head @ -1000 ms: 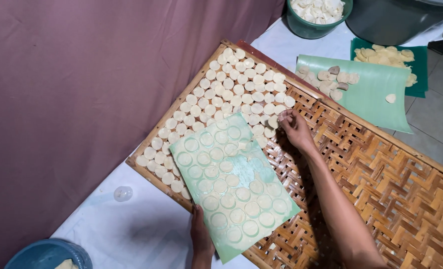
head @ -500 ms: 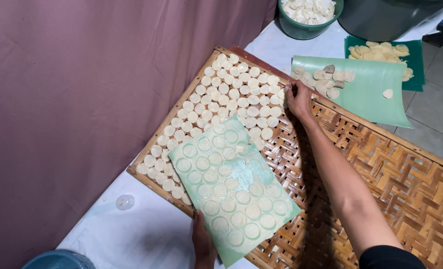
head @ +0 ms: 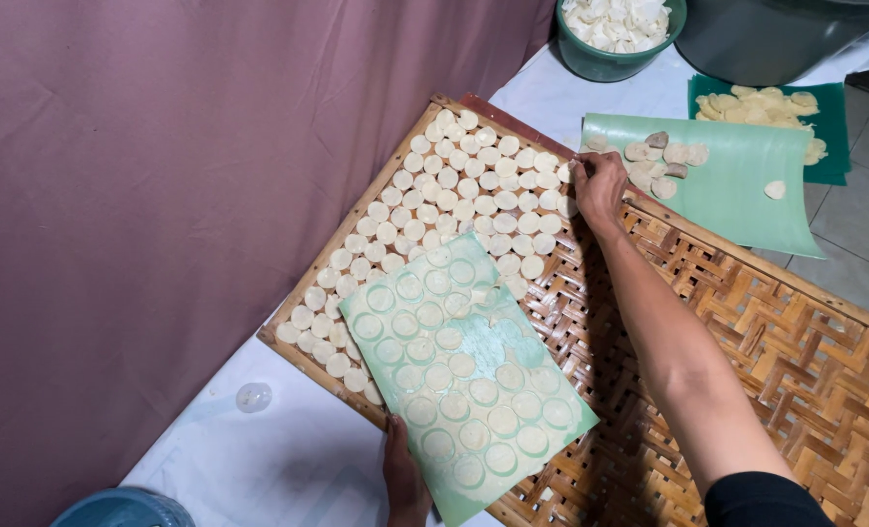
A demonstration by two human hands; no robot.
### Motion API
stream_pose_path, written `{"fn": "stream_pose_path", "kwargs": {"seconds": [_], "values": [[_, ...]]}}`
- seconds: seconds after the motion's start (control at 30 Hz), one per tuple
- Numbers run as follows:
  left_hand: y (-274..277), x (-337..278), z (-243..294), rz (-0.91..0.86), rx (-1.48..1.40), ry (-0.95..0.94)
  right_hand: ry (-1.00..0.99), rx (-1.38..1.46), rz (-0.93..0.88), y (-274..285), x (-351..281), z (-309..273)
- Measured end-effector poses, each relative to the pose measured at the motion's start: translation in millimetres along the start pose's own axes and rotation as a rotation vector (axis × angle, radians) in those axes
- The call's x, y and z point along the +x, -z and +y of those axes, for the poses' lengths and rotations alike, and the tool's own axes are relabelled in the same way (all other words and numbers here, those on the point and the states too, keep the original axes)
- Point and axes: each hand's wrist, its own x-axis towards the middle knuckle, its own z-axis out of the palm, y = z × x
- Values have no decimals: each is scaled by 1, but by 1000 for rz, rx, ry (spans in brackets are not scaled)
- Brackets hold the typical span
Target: Cutting circular pieces of dough using a mold and placing them on a tray.
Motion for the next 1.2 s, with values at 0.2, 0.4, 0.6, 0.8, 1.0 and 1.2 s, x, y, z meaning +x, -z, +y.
{"fn": "stream_pose_path", "kwargs": {"seconds": [0.2, 0.4, 0.6, 0.8, 1.0, 1.2], "values": [[2, 2, -2, 22, 8, -11, -44, -3, -137, 5, -4, -6], [-9, -8, 6, 54, 70, -17, -22, -4, -212, 11, -6, -5], [-12, -14, 11, 6, 7, -7, 187, 196, -381, 63, -168, -128], [-14, -20, 14, 1, 99, -56, 270, 78, -533, 66, -266, -186], [-19, -27, 18, -16, 69, -33, -40, 202, -493, 43, -274, -189], [-17, -25, 17, -40, 61, -48, 14, 358, -466, 58, -274, -201]]}}
